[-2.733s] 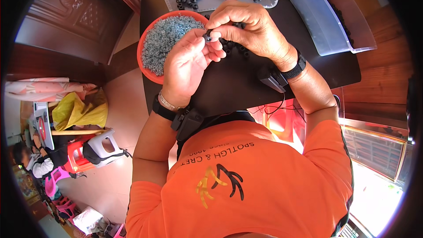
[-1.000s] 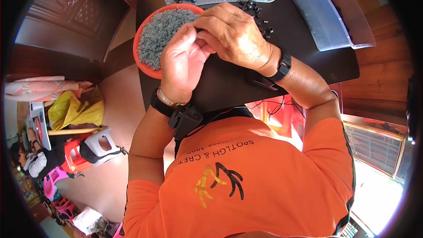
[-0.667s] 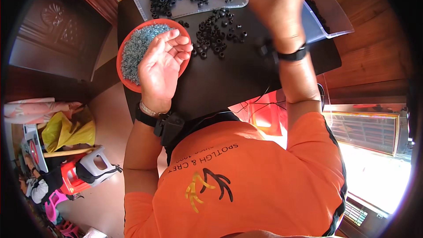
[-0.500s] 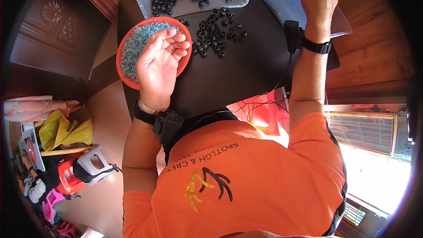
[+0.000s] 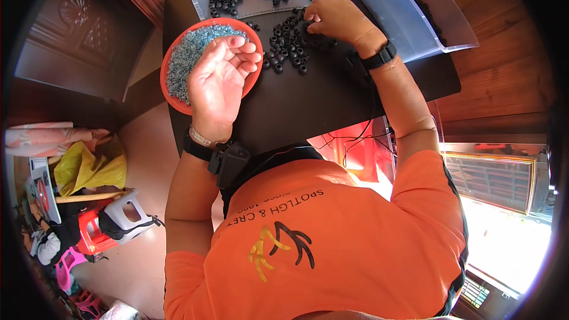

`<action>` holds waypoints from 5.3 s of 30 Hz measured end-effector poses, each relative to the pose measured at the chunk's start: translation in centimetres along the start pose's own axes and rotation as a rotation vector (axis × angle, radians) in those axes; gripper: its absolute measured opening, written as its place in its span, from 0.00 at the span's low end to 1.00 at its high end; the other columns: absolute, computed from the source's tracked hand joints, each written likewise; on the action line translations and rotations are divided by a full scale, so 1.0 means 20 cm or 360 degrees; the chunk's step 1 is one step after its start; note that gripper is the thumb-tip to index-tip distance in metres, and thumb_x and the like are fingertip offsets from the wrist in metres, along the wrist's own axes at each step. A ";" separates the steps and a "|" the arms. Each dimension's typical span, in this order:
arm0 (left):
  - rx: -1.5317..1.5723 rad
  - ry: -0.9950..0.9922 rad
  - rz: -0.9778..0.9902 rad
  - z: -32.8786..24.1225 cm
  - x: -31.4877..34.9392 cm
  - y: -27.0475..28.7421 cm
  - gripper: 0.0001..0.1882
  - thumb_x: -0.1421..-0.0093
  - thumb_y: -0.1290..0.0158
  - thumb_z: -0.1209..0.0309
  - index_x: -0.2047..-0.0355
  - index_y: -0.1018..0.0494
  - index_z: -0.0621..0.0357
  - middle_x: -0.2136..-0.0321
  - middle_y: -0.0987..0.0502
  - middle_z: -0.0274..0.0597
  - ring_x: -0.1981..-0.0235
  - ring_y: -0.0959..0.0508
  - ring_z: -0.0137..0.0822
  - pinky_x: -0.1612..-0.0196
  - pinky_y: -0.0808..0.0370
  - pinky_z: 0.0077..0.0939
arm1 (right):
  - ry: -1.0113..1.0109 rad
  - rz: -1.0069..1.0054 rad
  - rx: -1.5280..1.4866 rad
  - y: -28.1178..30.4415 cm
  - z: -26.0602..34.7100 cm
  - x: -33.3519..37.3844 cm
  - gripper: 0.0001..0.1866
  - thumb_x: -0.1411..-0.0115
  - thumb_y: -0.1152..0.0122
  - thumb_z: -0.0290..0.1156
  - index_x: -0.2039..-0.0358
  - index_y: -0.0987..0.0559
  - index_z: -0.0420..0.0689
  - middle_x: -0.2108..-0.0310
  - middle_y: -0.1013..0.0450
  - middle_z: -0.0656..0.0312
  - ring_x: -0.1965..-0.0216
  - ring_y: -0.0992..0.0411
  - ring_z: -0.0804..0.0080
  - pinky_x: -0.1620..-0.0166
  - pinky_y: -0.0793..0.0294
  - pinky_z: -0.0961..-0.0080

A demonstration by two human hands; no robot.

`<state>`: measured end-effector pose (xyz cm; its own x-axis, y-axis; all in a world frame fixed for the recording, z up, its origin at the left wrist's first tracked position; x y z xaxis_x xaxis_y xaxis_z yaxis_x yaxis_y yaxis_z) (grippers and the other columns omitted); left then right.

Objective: Sort small black and blue plastic components from one container into another using a red lid as a temporary sorting surface.

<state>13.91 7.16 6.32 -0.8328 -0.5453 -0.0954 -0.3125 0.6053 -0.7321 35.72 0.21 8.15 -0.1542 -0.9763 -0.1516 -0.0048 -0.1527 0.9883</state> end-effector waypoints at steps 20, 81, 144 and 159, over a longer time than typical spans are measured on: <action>-0.0086 -0.0118 -0.0107 -0.02 0.02 -0.02 0.09 0.35 0.58 0.67 0.60 0.33 0.59 0.67 0.25 0.40 0.65 0.24 0.34 0.60 0.30 0.25 | 0.0788 -0.0583 -0.1006 0.38 0.66 -0.06 0.11 0.55 0.33 0.21 0.68 0.21 0.42 0.72 0.28 0.62 0.66 0.29 0.64 0.61 0.28 0.71; -0.0009 -0.0293 -0.0234 -0.11 0.02 0.06 0.11 0.34 0.57 0.65 0.63 0.30 0.60 0.69 0.25 0.39 0.69 0.25 0.34 0.65 0.29 0.26 | 0.0260 0.0223 -0.2737 0.03 0.56 -0.26 0.12 0.38 0.42 0.35 0.60 0.20 0.41 0.66 0.24 0.66 0.65 0.30 0.82 0.57 0.31 0.82; 0.0063 -0.0256 0.0155 -0.07 0.01 0.01 0.12 0.36 0.56 0.66 0.57 0.29 0.56 0.62 0.29 0.37 0.61 0.29 0.37 0.56 0.32 0.33 | -0.0269 -0.0330 -0.0927 0.30 -0.13 0.07 0.08 0.45 0.38 0.28 0.65 0.19 0.41 0.73 0.24 0.65 0.68 0.28 0.79 0.62 0.29 0.81; 0.0090 -0.0137 0.0150 -0.04 0.00 -0.02 0.10 0.34 0.58 0.67 0.59 0.29 0.57 0.63 0.29 0.39 0.63 0.28 0.39 0.59 0.32 0.33 | -0.0229 0.0023 -0.0589 -0.07 -0.18 0.01 0.09 0.52 0.34 0.27 0.68 0.19 0.42 0.75 0.25 0.64 0.70 0.27 0.76 0.64 0.28 0.77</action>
<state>13.61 7.36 7.21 -0.8144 -0.5366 -0.2211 -0.2063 0.6238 -0.7539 39.27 -0.30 6.78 -0.2885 -0.9514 -0.1073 0.3507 -0.2093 0.9128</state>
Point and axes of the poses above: each hand's wrist, its own x-axis away from the middle knuckle, its own y-axis out of the back of the hand, z = x × y, the point moved 7 cm from there along -x, towards the middle knuckle
